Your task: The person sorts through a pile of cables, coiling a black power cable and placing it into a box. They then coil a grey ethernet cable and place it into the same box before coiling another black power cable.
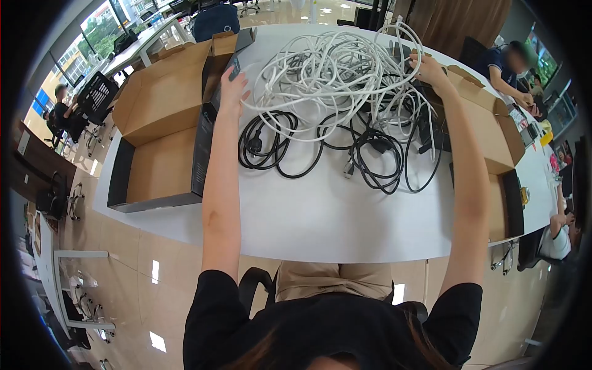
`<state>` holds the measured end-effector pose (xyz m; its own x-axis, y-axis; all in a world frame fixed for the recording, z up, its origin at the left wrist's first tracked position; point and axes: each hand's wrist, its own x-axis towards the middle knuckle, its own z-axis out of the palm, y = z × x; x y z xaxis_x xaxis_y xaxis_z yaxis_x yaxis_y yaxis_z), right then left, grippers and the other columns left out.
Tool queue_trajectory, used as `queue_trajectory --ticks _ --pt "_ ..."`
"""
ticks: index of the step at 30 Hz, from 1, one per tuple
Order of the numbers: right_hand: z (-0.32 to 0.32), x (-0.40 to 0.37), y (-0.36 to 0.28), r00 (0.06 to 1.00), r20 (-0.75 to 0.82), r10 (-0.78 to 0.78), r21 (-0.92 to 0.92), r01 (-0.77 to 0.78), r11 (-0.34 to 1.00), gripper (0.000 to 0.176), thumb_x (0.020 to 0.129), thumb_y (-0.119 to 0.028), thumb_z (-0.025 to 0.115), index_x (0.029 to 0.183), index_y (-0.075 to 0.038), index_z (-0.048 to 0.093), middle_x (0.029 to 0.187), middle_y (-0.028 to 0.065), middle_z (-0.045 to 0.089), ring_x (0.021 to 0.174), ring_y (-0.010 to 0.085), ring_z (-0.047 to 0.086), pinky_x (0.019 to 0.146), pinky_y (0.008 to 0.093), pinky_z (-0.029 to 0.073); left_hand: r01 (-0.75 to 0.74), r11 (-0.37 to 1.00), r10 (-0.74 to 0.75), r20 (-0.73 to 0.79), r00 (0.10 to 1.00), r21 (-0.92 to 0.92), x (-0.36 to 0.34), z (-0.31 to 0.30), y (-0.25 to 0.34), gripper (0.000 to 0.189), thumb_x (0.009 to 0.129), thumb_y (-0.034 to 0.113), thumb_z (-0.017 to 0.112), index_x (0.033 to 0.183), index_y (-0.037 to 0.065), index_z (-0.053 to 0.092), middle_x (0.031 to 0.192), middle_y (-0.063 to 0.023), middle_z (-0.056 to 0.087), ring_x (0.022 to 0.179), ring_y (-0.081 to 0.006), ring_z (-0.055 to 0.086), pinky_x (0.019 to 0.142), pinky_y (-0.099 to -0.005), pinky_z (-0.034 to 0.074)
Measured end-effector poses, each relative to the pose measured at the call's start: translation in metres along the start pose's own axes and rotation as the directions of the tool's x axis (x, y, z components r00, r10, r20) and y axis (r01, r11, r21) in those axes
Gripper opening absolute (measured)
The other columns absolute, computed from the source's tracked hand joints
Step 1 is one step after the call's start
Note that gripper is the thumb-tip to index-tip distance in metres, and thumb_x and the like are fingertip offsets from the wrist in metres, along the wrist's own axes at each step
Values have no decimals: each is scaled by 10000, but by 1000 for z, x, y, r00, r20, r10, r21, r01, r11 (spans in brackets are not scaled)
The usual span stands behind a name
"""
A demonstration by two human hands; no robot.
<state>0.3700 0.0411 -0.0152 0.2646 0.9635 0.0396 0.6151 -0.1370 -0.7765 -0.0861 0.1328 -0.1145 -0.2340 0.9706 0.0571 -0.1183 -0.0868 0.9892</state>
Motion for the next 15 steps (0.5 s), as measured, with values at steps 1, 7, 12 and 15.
queue_trajectory --ticks 1,7,12,15 --pt "-9 -5 1 1000 23 -13 -11 14 1000 398 860 -250 559 1229 -107 511 1042 28 556 862 96 521 770 250 453 -113 968 102 62 993 226 0 1 -2 469 844 118 517 1282 174 358 1234 -125 427 1143 -240 413 926 -420 343" --pt "-38 -82 -33 990 141 -24 -313 68 947 359 838 -215 574 1177 -101 553 987 96 593 921 183 569 726 295 521 -648 608 637 205 743 458 -38 11 25 265 778 121 595 1037 86 552 1019 -128 536 1014 -279 476 865 -345 375" --pt "-44 -120 -33 923 222 -315 -424 382 821 319 797 -198 619 1067 -30 606 737 100 639 670 150 587 606 260 473 -885 431 784 411 465 178 -155 23 83 127 823 90 554 935 38 584 859 -45 592 760 -127 559 595 -259 418" --pt "-29 -147 -23 885 326 -331 -280 425 861 321 791 -222 622 1026 -3 613 705 117 636 644 145 588 639 275 470 -774 586 370 770 521 242 -214 2 71 179 809 130 585 966 42 585 857 -50 589 798 -147 570 626 -265 445"
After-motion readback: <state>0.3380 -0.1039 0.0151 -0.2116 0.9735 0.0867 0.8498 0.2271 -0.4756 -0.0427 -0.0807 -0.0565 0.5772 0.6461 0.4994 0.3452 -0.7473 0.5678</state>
